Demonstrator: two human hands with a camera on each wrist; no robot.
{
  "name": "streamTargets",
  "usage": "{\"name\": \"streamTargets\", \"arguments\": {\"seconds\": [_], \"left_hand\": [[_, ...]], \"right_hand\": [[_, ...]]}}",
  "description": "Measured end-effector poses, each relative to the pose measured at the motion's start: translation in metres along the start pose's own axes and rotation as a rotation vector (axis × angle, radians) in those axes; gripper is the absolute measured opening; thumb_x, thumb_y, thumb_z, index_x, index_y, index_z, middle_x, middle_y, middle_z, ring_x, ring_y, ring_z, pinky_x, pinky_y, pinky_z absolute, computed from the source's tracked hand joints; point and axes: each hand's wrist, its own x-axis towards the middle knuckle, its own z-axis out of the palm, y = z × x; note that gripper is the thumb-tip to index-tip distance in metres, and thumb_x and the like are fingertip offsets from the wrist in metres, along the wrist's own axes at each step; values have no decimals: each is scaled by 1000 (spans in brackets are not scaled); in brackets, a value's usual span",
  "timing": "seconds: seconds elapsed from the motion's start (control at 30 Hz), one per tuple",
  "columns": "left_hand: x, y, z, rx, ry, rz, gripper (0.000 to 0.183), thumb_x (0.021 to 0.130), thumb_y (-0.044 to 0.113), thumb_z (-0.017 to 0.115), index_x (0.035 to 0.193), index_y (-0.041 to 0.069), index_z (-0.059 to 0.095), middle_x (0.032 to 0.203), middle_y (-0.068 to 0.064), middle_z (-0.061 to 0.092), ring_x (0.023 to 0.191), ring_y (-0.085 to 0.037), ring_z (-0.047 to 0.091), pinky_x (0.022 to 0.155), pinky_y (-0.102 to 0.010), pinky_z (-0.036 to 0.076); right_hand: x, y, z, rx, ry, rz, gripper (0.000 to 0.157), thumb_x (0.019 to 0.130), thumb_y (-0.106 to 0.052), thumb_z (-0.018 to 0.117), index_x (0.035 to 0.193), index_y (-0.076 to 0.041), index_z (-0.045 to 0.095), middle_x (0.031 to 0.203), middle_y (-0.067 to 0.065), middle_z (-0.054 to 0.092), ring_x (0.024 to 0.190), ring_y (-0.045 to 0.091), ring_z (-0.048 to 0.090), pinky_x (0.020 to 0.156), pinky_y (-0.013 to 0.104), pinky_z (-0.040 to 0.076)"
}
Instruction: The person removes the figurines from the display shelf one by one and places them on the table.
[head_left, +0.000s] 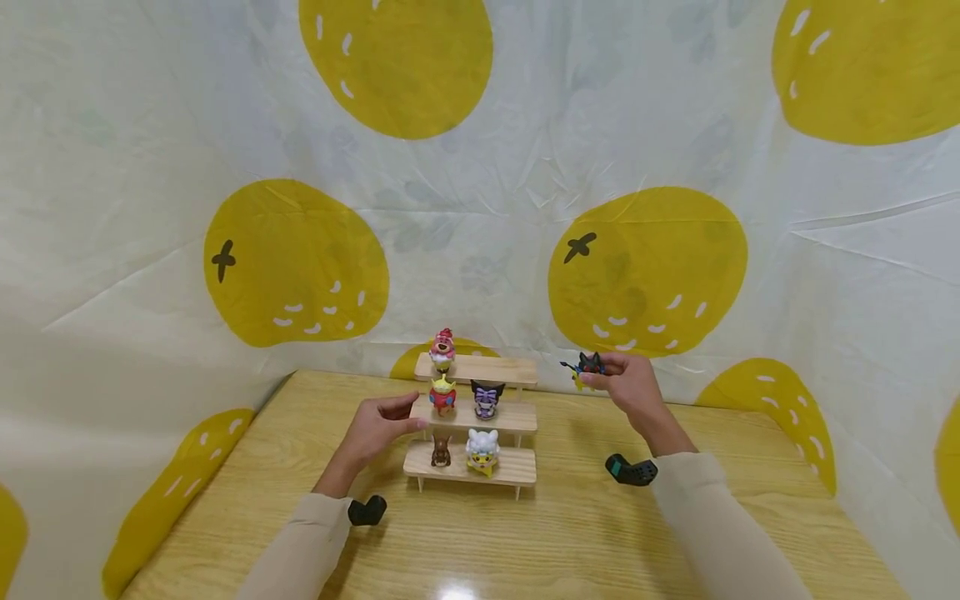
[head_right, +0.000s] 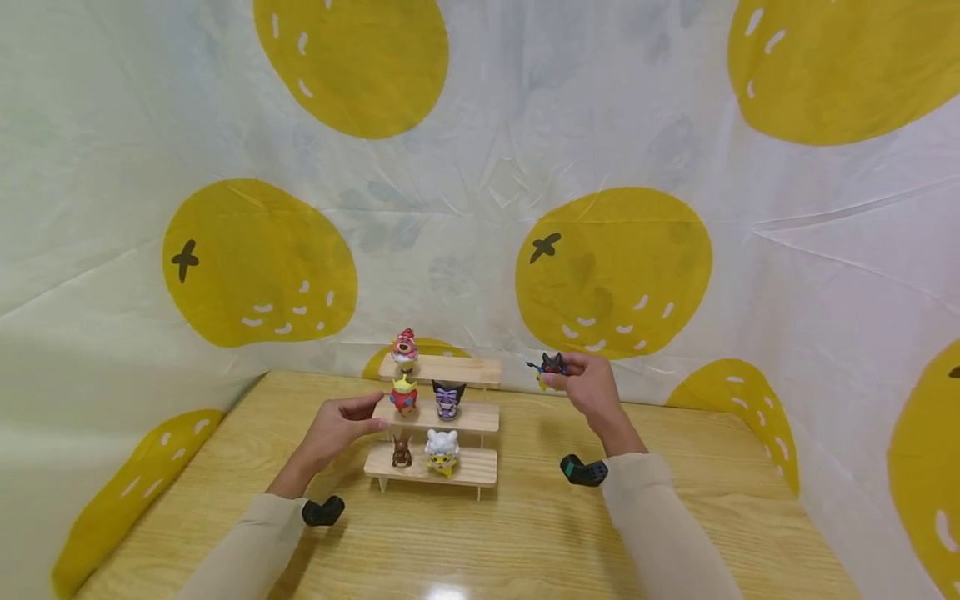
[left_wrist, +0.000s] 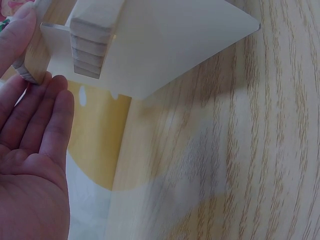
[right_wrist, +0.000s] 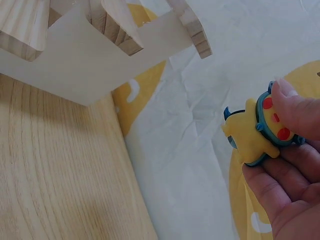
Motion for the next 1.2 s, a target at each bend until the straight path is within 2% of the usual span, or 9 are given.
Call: {"name": "streamTargets", "arguments": {"seconds": [0.37,0.5,0.67,0.9,1.2], "left_hand": [[0,-2,-1,-11,-14,-7,63,87,27,87,144,11,64,151,-10,60,137,-31,60,107,-37,56],[-1,-1,-1,-7,-14,-5,64,87,28,86,145,11,64,151,-10,60,137,-31,61,106,-37,56],[-1,-1,-1,-8,-20,-8,66,87,28,87,146,9,62,151,-10,60,137,-31,61,105,-36,57],[-2,-4,-3,-13,-5,-11,67,87,29,87,146,9,62,151,-11,59,138,-32,60,106,-37,56],[-1,-2,-1,-13,-10,-10,65,87,26,86,146,8,62,149,-14,61,137,-32,60,103,-35,58]], "right_hand": [[0,13,-8,-19,13,19,43,98,-15,75,135,3,67,114,8,80,92,4,70,99,37,57],[-2,16,-10,-23,10,15,42,98,-15,74,136,4,66,114,8,80,92,3,69,101,40,57],[-2,19,-13,-31,12,17,43,99,-15,74,136,5,65,114,8,80,91,1,69,97,34,57],[0,24,-15,-6,9,11,41,98,-13,74,134,5,67,109,5,81,92,3,68,109,48,51],[-4,32,-20,-19,27,34,37,98,-11,73,130,6,68,107,5,80,92,5,66,109,50,49]]}}
